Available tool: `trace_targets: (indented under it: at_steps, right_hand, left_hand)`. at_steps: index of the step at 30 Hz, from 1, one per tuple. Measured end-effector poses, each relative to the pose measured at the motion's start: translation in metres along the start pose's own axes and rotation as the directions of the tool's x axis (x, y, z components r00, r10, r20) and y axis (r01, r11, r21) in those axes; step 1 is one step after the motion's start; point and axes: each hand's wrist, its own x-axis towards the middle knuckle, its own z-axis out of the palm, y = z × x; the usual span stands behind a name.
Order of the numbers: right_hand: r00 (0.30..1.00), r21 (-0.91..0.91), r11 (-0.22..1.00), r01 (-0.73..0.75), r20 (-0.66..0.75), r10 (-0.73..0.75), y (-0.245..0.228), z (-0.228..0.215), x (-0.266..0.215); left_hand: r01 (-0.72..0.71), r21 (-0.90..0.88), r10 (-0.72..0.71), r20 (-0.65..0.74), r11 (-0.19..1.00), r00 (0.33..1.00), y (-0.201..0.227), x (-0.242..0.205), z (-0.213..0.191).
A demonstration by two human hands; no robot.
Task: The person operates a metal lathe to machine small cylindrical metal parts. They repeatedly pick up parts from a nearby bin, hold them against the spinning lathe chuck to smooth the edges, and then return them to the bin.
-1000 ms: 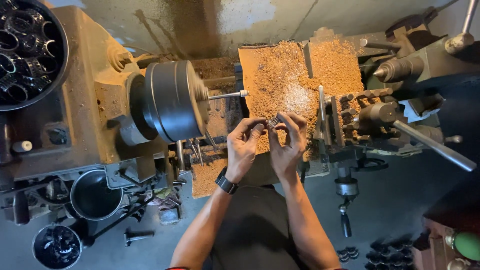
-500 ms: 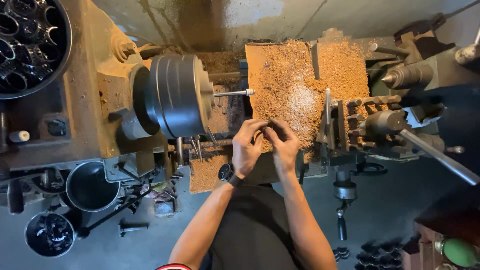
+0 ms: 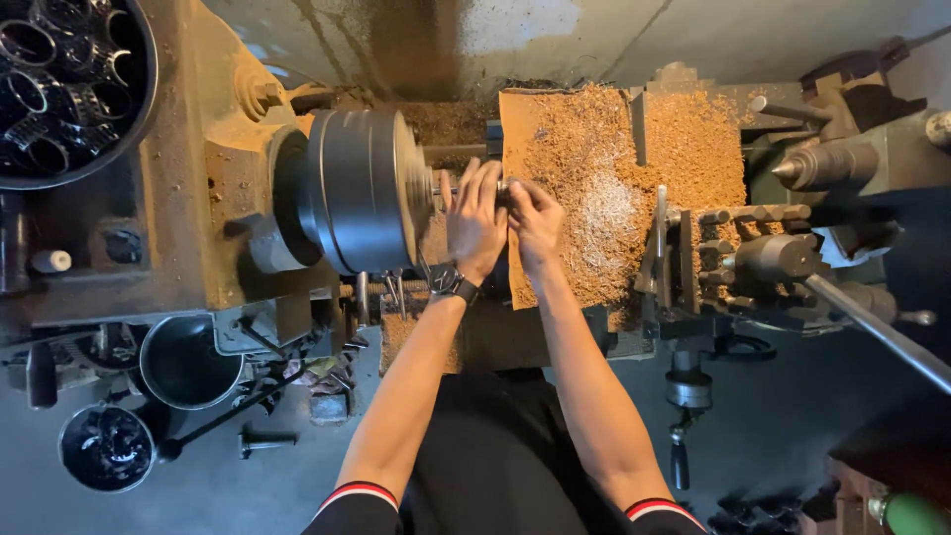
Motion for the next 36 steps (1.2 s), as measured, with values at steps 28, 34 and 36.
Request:
trace_targets:
  at_steps: [28,34,36]
  right_hand:
    - [0.987,-0.087,0.990,0.110,-0.105,-0.119,0.018,0.025,-0.011]
    - [0.988,0.022,0.988,0.150,-0.021,-0.150,0.024,0.025,-0.005]
    - [0.983,-0.102,0.981,0.164,-0.063,-0.170,0.024,0.024,-0.002]
  left_hand:
    - [-0.069,0.027,0.069,-0.010,0.997,0.998,-0.008,0.002,0.005]
    - [-0.065,0.048,0.065,0.013,0.997,0.998,-0.008,0.005,0.002]
    - [-0.076,0.053,0.076,-0.004,0.996,0.997,-0.009,0.005,0.006]
